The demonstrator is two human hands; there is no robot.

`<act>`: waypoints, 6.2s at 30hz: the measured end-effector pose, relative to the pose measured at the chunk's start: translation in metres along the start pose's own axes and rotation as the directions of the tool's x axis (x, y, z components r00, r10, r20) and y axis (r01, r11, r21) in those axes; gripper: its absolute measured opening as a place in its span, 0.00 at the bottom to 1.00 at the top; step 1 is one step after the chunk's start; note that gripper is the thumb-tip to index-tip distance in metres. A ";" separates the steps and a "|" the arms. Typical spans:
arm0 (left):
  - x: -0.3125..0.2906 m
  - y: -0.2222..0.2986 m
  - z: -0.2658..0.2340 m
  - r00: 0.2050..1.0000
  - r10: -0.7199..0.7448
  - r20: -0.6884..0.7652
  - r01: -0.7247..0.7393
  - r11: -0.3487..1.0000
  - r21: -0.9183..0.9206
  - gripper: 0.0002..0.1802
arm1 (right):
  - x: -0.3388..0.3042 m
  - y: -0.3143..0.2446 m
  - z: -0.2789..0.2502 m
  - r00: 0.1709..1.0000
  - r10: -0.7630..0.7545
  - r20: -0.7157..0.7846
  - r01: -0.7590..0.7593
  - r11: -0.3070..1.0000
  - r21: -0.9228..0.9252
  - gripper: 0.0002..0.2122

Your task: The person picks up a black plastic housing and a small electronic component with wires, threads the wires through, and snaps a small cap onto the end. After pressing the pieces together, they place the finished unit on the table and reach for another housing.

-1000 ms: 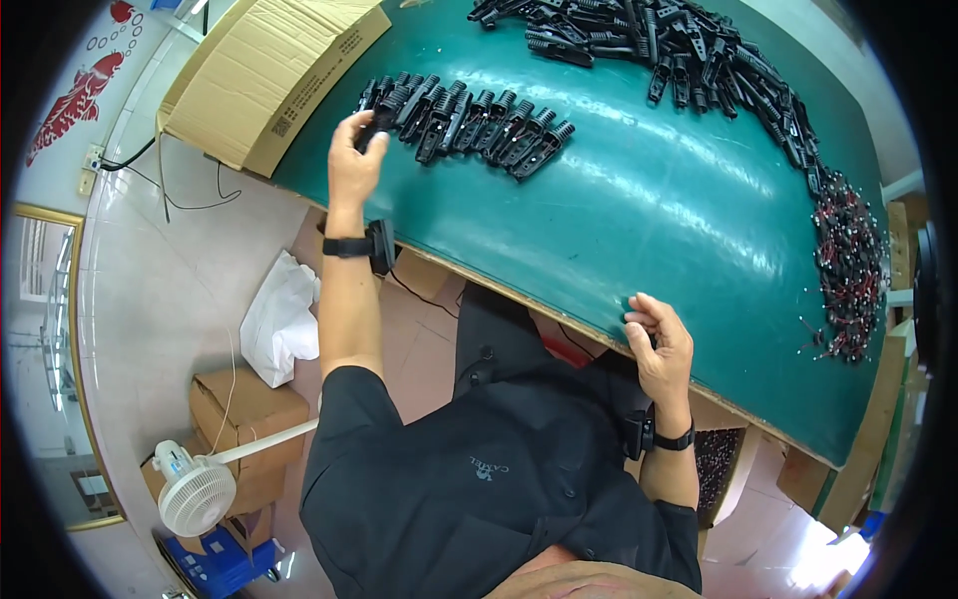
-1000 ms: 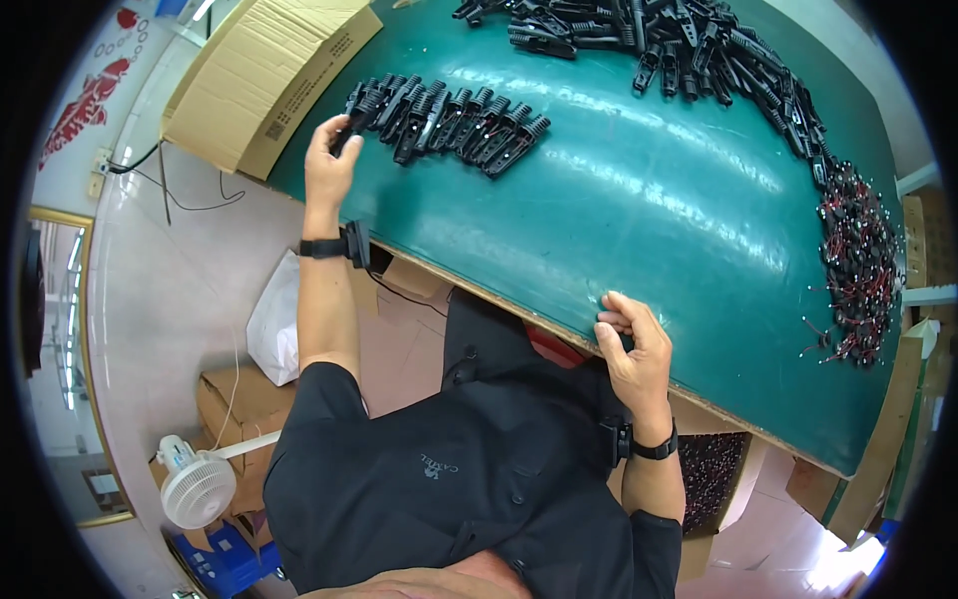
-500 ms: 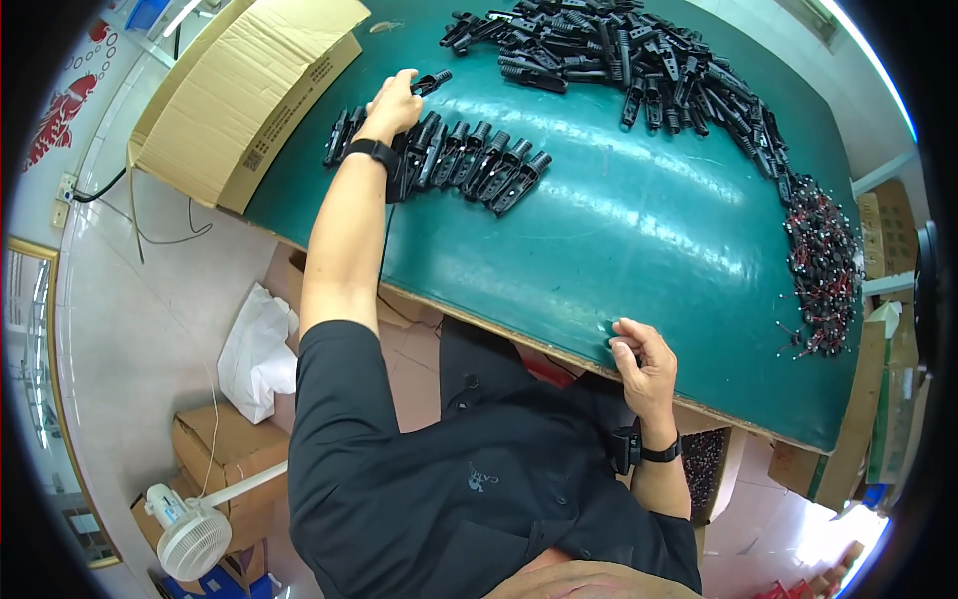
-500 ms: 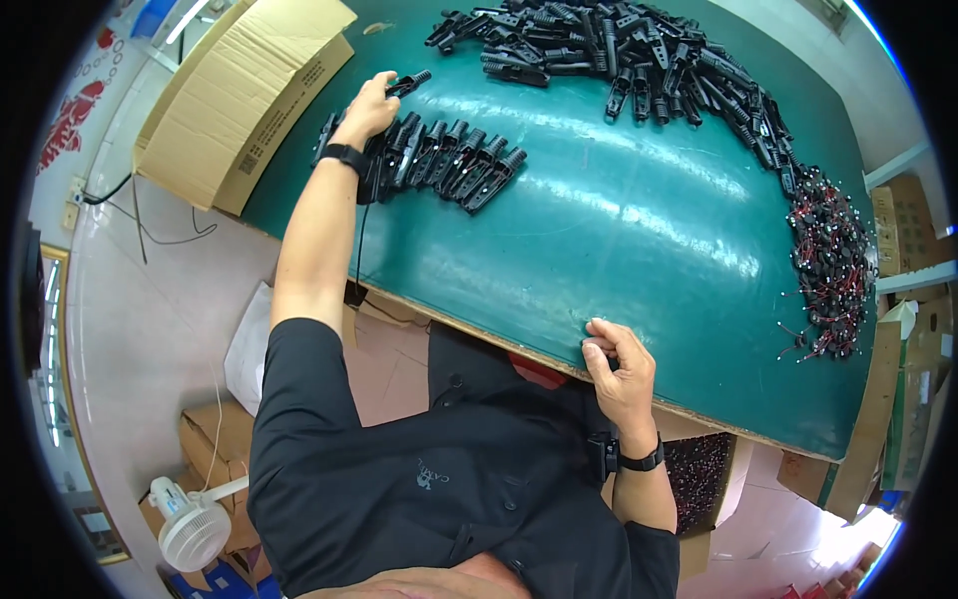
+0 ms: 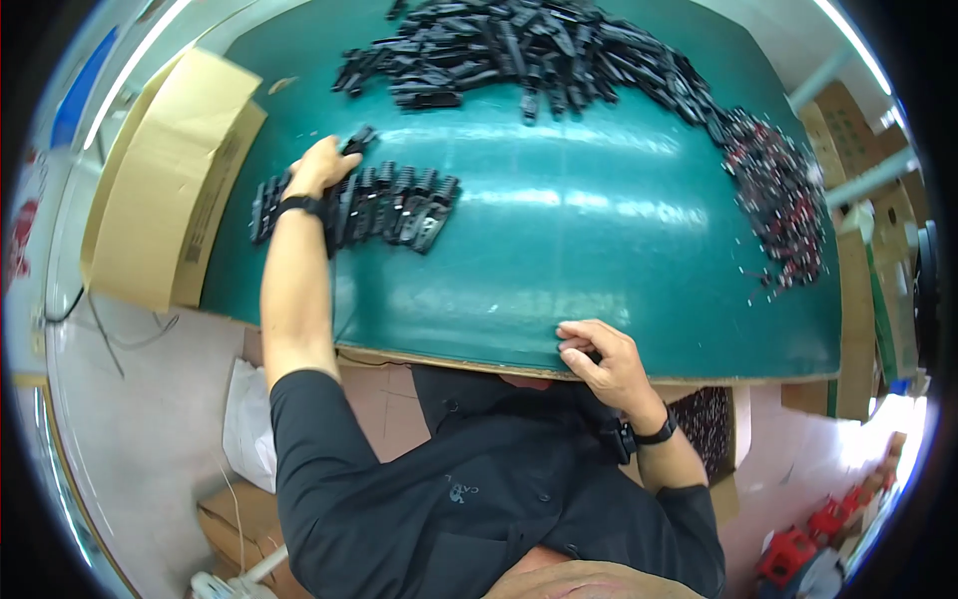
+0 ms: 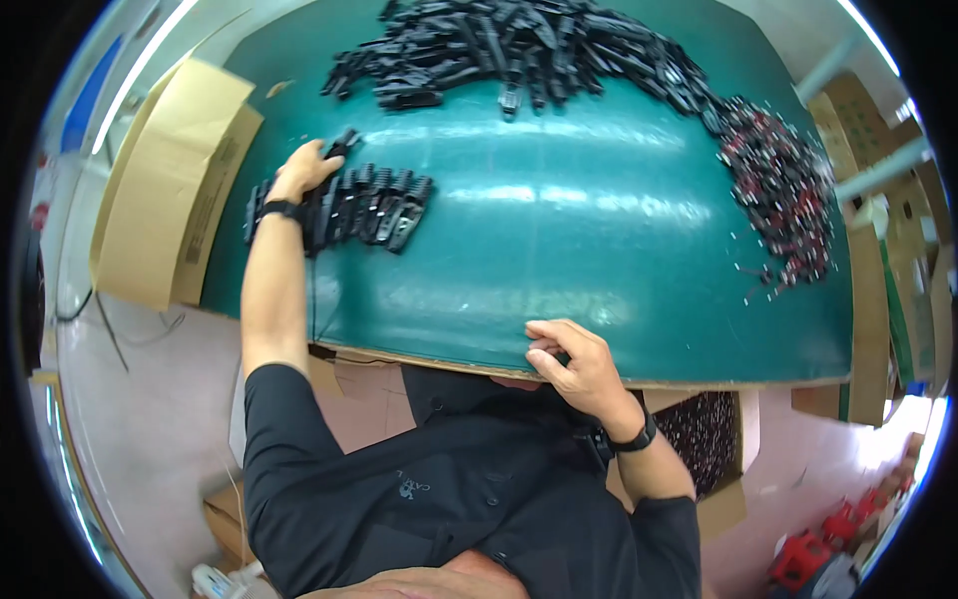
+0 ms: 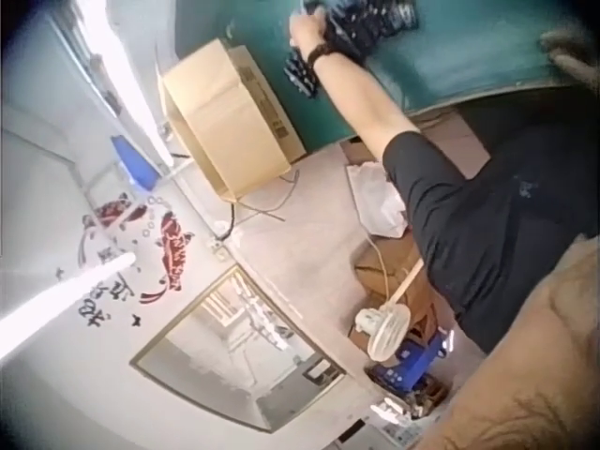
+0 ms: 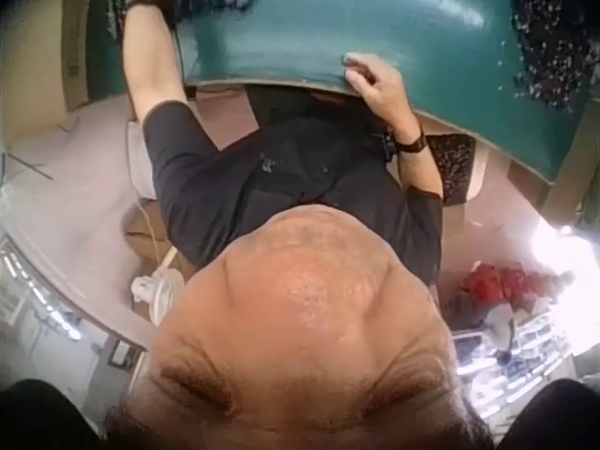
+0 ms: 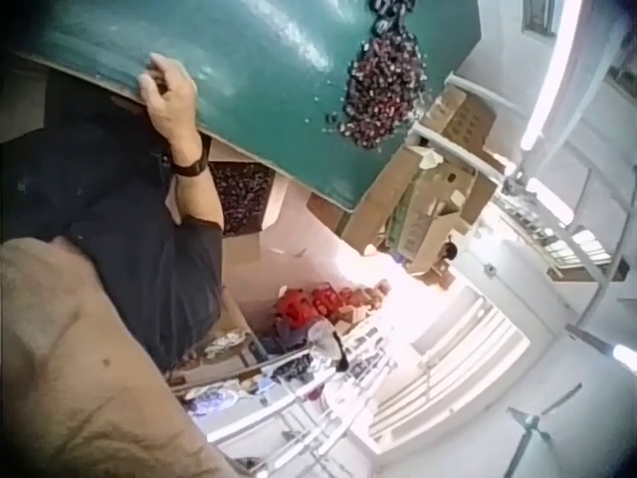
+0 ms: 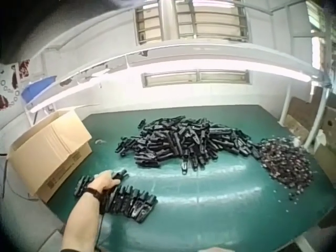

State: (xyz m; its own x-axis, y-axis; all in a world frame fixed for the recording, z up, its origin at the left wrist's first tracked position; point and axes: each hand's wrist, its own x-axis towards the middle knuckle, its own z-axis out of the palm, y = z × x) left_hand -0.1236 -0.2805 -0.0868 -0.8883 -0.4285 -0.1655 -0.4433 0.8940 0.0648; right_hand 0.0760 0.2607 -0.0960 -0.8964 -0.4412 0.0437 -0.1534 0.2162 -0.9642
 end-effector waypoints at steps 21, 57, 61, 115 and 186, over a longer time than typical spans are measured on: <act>-0.315 0.110 0.085 0.848 0.311 -0.428 -0.519 0.650 -0.556 0.27 | 0.370 0.001 0.068 0.865 -0.460 0.199 0.473 0.615 -0.631 0.22; -0.288 0.194 0.084 0.824 0.388 -0.413 -0.561 0.655 -0.506 0.33 | 0.171 0.027 0.019 0.782 -0.603 0.160 0.499 0.451 -0.739 0.10; -0.293 0.199 0.080 0.714 0.489 -0.501 -0.661 0.706 -0.253 0.30 | 0.152 0.030 0.025 0.789 -0.561 0.251 0.584 0.558 -0.589 0.09; -0.326 0.145 0.121 0.779 0.400 -0.483 -0.565 0.115 -0.817 0.26 | 0.046 -0.044 -0.030 0.592 -0.771 -0.235 0.611 0.619 -0.494 0.16; -0.331 0.152 0.095 0.805 0.460 -0.374 -0.544 0.321 -0.775 0.24 | 0.037 0.013 -0.013 0.976 -0.207 -0.073 0.216 0.964 0.153 0.14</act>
State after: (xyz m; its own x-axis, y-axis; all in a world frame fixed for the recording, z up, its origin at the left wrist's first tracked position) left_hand 0.1142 0.0097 -0.1153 -0.9641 0.0168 0.2650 0.2475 0.4186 0.8738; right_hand 0.0355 0.2587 -0.1039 -0.8730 -0.4116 0.2615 -0.2782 -0.0202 -0.9603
